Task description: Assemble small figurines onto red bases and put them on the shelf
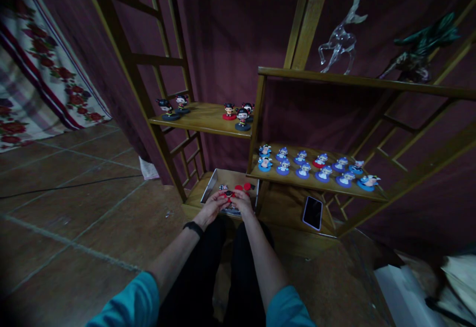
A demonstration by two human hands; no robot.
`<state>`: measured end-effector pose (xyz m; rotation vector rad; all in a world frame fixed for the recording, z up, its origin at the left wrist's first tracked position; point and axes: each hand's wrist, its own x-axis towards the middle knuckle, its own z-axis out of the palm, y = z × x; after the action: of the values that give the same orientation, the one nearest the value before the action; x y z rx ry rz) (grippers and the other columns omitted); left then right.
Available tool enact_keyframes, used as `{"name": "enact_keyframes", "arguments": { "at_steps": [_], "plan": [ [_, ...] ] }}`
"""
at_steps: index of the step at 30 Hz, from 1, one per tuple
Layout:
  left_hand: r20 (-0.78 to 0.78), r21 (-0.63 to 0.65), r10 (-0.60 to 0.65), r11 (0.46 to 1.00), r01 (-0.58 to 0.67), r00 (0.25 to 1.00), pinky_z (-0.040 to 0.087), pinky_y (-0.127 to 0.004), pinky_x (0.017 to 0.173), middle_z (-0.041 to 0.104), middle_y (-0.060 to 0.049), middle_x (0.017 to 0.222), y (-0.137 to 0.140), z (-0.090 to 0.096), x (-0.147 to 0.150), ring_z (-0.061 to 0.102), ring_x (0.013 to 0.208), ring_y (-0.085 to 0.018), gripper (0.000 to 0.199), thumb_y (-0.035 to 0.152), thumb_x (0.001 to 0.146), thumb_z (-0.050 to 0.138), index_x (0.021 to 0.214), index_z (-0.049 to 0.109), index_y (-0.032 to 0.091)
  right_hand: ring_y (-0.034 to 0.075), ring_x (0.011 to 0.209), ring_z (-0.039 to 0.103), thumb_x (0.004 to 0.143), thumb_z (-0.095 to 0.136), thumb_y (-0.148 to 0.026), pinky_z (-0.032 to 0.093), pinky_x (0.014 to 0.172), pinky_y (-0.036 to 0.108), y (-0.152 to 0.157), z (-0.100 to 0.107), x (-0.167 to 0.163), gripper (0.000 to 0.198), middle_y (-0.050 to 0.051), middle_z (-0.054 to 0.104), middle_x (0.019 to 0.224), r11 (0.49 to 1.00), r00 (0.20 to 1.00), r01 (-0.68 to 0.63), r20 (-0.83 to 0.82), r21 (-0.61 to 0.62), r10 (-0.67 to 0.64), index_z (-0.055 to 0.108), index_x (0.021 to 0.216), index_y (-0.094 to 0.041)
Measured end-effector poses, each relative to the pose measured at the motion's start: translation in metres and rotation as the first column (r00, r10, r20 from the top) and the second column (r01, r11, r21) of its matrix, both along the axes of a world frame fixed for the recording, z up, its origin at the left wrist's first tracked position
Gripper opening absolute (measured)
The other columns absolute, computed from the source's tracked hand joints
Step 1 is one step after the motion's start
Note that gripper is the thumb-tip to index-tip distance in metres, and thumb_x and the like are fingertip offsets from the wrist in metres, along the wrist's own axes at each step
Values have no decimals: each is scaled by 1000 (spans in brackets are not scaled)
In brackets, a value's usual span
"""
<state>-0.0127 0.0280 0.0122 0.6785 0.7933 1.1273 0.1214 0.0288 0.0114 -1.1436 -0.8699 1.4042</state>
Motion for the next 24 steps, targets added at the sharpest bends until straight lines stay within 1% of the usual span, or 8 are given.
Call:
{"name": "enact_keyframes", "arguments": {
  "at_steps": [5, 8, 11, 13, 16, 19, 22, 24],
  "plan": [
    [32, 57, 1, 998, -3, 999, 51, -29, 74, 68, -6, 86, 0, -2, -2, 65, 75, -15, 45, 4, 57, 73, 99, 62, 16, 17, 69, 62, 53, 66, -20, 49, 59, 27, 2, -3, -2, 39, 2, 68, 86, 990, 997, 11, 72, 138, -21, 62, 91, -20],
    [42, 68, 12, 998, -15, 999, 50, -29, 74, 68, -7, 91, 0, -3, -3, 64, 80, -16, 45, 5, 57, 72, 100, 62, 16, 19, 76, 63, 53, 64, -18, 50, 66, 29, 4, -5, -3, 37, 2, 68, 85, 975, 995, -4, 96, 222, -18, 61, 90, -20],
    [51, 64, 13, 998, -16, 999, 50, -28, 75, 68, -7, 92, 0, -2, -2, 64, 81, -16, 45, 6, 58, 73, 101, 63, 16, 19, 82, 63, 55, 65, -19, 50, 71, 31, 3, -6, -3, 34, 3, 68, 87, 965, 993, -8, 120, 263, -24, 61, 89, -20],
    [49, 45, 9, 999, -11, 999, 50, -27, 75, 68, -7, 90, -1, -2, -2, 64, 78, -15, 43, 7, 59, 73, 100, 63, 16, 19, 78, 64, 57, 66, -24, 50, 69, 31, 2, -6, -4, 32, 3, 68, 86, 968, 990, 2, 136, 251, -37, 61, 89, -20],
    [37, 4, 26, 1000, -26, 999, 50, -25, 73, 68, -6, 84, 0, -2, -1, 64, 73, -13, 35, 8, 60, 73, 94, 65, 14, 18, 71, 64, 59, 66, -31, 51, 61, 30, 1, -8, -6, 32, 4, 69, 83, 981, 987, 45, 141, 189, -72, 62, 88, -19],
    [27, -23, 23, 999, -22, 999, 51, -25, 72, 69, -8, 84, 0, -2, 0, 64, 73, -13, 26, 8, 63, 72, 88, 66, 12, 17, 67, 64, 58, 67, -35, 51, 57, 28, 0, -8, -6, 31, 4, 69, 83, 988, 988, 87, 115, 131, -102, 63, 84, -18],
    [29, -30, 6, 1000, -5, 1000, 51, -25, 73, 68, -10, 89, -2, 0, 0, 64, 76, -14, 21, 9, 66, 70, 87, 67, 10, 16, 61, 64, 56, 69, -36, 52, 56, 28, -1, -7, -5, 32, 3, 69, 78, 995, 994, 74, 73, 74, -80, 65, 82, -18],
    [38, -26, 5, 1000, -4, 999, 51, -24, 75, 68, -10, 91, -3, 2, -1, 64, 78, -14, 20, 9, 67, 69, 87, 67, 10, 15, 59, 64, 55, 70, -36, 52, 57, 28, -1, -6, -3, 32, 3, 69, 74, 998, 998, 58, 34, 38, -59, 65, 81, -18]
  ]
}}
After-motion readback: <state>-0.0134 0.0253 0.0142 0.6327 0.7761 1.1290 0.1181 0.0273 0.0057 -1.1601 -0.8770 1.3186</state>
